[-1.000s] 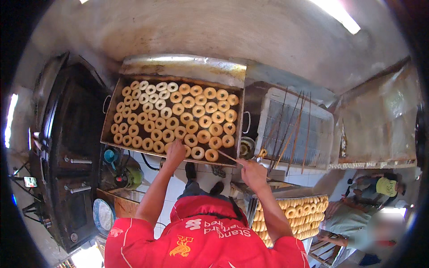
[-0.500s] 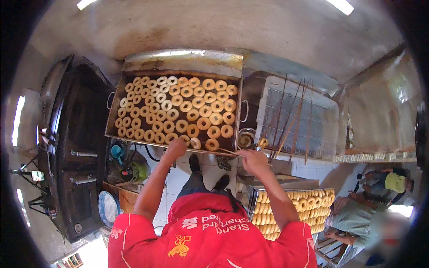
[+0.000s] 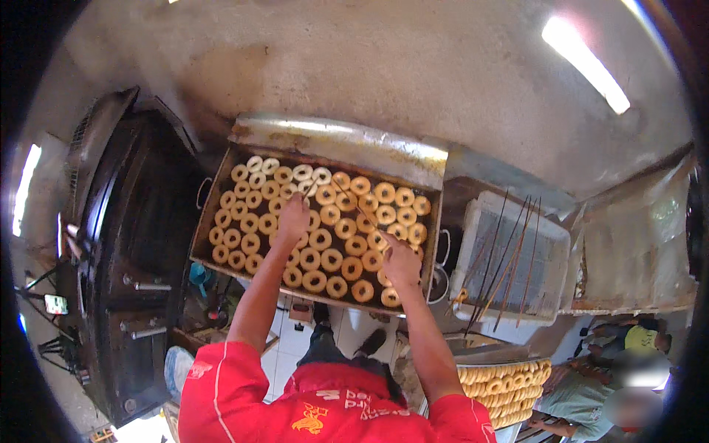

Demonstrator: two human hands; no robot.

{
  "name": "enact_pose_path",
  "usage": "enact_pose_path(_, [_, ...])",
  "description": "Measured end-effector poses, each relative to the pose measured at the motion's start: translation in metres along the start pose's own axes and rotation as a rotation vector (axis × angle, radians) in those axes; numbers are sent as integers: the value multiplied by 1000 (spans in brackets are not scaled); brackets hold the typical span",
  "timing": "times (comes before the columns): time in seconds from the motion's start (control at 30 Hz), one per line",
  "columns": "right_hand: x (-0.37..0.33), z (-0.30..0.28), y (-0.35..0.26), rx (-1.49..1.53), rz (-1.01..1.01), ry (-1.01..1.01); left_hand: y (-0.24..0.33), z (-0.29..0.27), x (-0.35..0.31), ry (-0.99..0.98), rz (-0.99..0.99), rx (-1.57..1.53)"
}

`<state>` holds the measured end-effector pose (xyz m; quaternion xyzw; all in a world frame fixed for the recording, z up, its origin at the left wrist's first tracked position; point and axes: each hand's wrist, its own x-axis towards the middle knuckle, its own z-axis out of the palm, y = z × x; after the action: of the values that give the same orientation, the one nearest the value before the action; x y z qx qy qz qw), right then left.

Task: The person uses a long metal skewer to thread round doughnuts from a tray onto the skewer, forming a spiral stack. The person then transfers the assembled skewer to a nearby rack and repeats the process with additional doughnuts.

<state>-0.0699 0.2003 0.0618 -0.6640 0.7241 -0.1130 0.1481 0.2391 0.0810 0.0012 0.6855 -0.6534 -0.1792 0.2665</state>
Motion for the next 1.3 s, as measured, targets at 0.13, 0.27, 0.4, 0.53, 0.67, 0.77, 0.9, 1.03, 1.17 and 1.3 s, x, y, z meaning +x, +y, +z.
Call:
enact_pose_path(0.13, [65,28,-31,-68,-12,-84,-25,26,95,-214,-195,-11])
enact_pose_path(0.27, [64,13,-53,-80,81,-105,-37,46,108,-369,-166,42])
enact_pose_path(0.4, [68,18,-84,-63,-40,-37,-111,39,111,20,43,305])
enact_pose_path(0.53, [97,49,-103,-82,-65,-38,-110,18,118,-198,-179,123])
enact_pose_path(0.67, [50,14,-103,-63,-18,13,-110,-4,75,-103,-103,101])
enact_pose_path(0.77, [10,11,-66,-55,-33,-55,-82,-16,58,-79,-85,-48])
enact_pose_path(0.9, [30,34,-91,-113,-61,-71,-90,-2,47,-227,-89,7])
enact_pose_path(1.03, [1,-8,-101,-89,-17,-55,-93,-12,5,-252,-51,81])
enact_pose_path(1.17, [-4,22,-69,-94,-129,-74,-101,-8,-19,-142,-75,86])
enact_pose_path(1.3, [-7,0,-85,-125,-56,-64,-95,-10,-33,-198,-155,-1])
